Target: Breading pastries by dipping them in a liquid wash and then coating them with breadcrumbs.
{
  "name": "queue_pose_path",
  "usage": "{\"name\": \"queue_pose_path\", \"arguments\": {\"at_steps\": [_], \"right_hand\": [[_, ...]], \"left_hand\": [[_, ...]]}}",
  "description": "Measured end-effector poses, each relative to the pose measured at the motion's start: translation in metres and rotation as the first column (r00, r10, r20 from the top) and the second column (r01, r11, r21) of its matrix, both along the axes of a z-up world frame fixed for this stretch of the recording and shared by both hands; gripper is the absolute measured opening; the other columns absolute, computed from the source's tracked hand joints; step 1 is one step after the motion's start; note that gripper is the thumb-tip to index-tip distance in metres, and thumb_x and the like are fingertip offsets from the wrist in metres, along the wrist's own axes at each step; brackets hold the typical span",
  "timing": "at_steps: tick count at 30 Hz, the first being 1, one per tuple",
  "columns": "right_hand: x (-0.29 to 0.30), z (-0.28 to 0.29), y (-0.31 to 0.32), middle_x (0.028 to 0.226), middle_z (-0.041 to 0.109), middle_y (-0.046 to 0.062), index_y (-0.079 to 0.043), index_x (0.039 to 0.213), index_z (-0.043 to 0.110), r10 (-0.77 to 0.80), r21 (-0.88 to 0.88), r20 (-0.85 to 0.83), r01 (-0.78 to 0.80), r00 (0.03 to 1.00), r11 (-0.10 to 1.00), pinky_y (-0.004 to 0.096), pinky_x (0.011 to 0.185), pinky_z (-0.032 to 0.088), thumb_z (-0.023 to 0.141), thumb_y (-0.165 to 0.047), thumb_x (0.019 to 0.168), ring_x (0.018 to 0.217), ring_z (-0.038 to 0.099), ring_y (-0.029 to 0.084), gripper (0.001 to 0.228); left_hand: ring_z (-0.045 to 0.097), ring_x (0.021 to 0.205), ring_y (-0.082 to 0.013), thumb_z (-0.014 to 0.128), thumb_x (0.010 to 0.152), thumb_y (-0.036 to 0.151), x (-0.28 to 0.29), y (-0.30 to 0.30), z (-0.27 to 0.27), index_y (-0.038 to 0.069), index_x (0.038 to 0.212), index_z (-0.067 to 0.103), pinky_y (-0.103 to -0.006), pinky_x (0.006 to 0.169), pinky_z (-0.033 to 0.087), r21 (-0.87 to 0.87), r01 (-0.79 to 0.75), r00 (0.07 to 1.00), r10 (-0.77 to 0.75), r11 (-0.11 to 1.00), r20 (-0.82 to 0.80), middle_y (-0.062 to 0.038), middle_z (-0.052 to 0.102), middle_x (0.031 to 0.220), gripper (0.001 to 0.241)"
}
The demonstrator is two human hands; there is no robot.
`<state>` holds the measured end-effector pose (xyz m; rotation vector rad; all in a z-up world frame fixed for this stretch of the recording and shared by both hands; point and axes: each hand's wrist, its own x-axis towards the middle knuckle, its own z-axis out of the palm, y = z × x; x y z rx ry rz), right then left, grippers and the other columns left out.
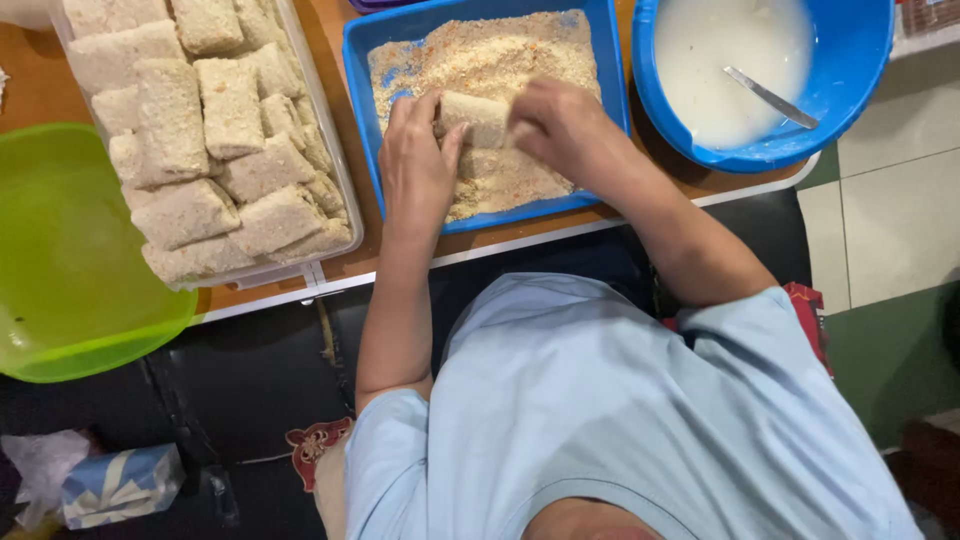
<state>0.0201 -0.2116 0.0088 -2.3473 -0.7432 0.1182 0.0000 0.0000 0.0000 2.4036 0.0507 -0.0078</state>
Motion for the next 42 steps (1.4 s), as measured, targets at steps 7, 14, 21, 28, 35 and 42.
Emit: {"name": "queue_pose_path", "arguments": {"at_steps": [7, 14, 21, 28, 35, 42], "right_hand": [[0.026, 0.015, 0.032, 0.112, 0.071, 0.016, 0.004, 0.122, 0.070, 0.118, 0.249, 0.116, -0.143, 0.986, 0.958, 0.041, 0.087, 0.059, 0.074, -0.002, 0.098, 0.099, 0.072, 0.031, 0.025], [0.028, -0.012, 0.022, 0.109, 0.068, 0.016, 0.002, 0.119, 0.071, 0.033, 0.024, 0.189, -0.038, 0.981, 0.999, 0.042, 0.091, 0.056, 0.077, -0.002, 0.094, 0.102, 0.068, 0.033, 0.026], [0.019, 0.013, 0.021, 0.102, 0.064, 0.017, 0.000, 0.110, 0.067, 0.102, -0.062, 0.032, -0.100, 0.994, 0.993, 0.046, 0.088, 0.051, 0.087, -0.011, 0.076, 0.100, 0.063, 0.037, 0.041], [0.007, 0.009, 0.014, 0.100, 0.065, 0.012, -0.001, 0.114, 0.064, 0.044, 0.034, -0.002, -0.044, 0.999, 0.998, 0.045, 0.082, 0.054, 0.083, -0.012, 0.085, 0.094, 0.067, 0.033, 0.036], [-0.001, 0.009, 0.009, 0.093, 0.062, 0.012, -0.003, 0.099, 0.064, 0.009, -0.236, 0.394, 0.092, 0.919, 0.967, 0.043, 0.069, 0.052, 0.076, -0.004, 0.080, 0.077, 0.065, 0.030, 0.023], [-0.006, 0.012, 0.006, 0.092, 0.062, 0.011, -0.004, 0.094, 0.062, 0.043, -0.296, 0.472, 0.113, 0.881, 0.948, 0.041, 0.070, 0.049, 0.071, -0.005, 0.079, 0.081, 0.068, 0.027, 0.017]], "left_hand": [[0.070, 0.108, -0.0356, 0.058, 0.106, 0.007, 0.003, 0.006, -0.036, 0.002, 0.142, 0.061, -0.0478, 0.094, 0.055, -0.025, 0.019, 0.996, -0.017, 1.000, 0.087, -0.022, 0.068, 0.124, 0.036], [0.070, 0.102, -0.0323, 0.071, 0.097, 0.017, 0.009, 0.001, -0.026, 0.000, 0.136, 0.059, -0.0453, 0.091, 0.055, -0.011, 0.021, 1.000, -0.021, 1.000, -0.011, -0.020, 0.068, 0.118, 0.045], [0.073, 0.103, -0.0235, 0.080, 0.084, 0.003, 0.002, 0.004, -0.003, 0.002, 0.111, 0.061, -0.0370, 0.092, 0.059, -0.274, 0.116, 0.993, -0.121, 0.955, 0.000, -0.011, 0.071, 0.113, 0.033], [0.074, 0.110, -0.0244, 0.077, 0.084, -0.006, -0.002, 0.007, -0.001, 0.004, 0.118, 0.064, -0.0339, 0.094, 0.064, -0.354, 0.243, 0.969, -0.210, 0.903, 0.130, -0.011, 0.069, 0.117, 0.038], [0.063, 0.124, -0.0304, 0.084, 0.078, 0.003, -0.006, 0.001, -0.010, 0.007, 0.134, 0.063, -0.0407, 0.109, 0.051, 0.043, 0.163, 0.965, -0.169, 0.986, 0.201, -0.015, 0.065, 0.135, 0.060], [0.054, 0.135, -0.0349, 0.086, 0.082, 0.017, -0.018, -0.005, -0.014, 0.005, 0.138, 0.060, -0.0468, 0.115, 0.043, 0.237, 0.130, 0.952, -0.189, 0.963, 0.243, -0.017, 0.060, 0.142, 0.063]]}}
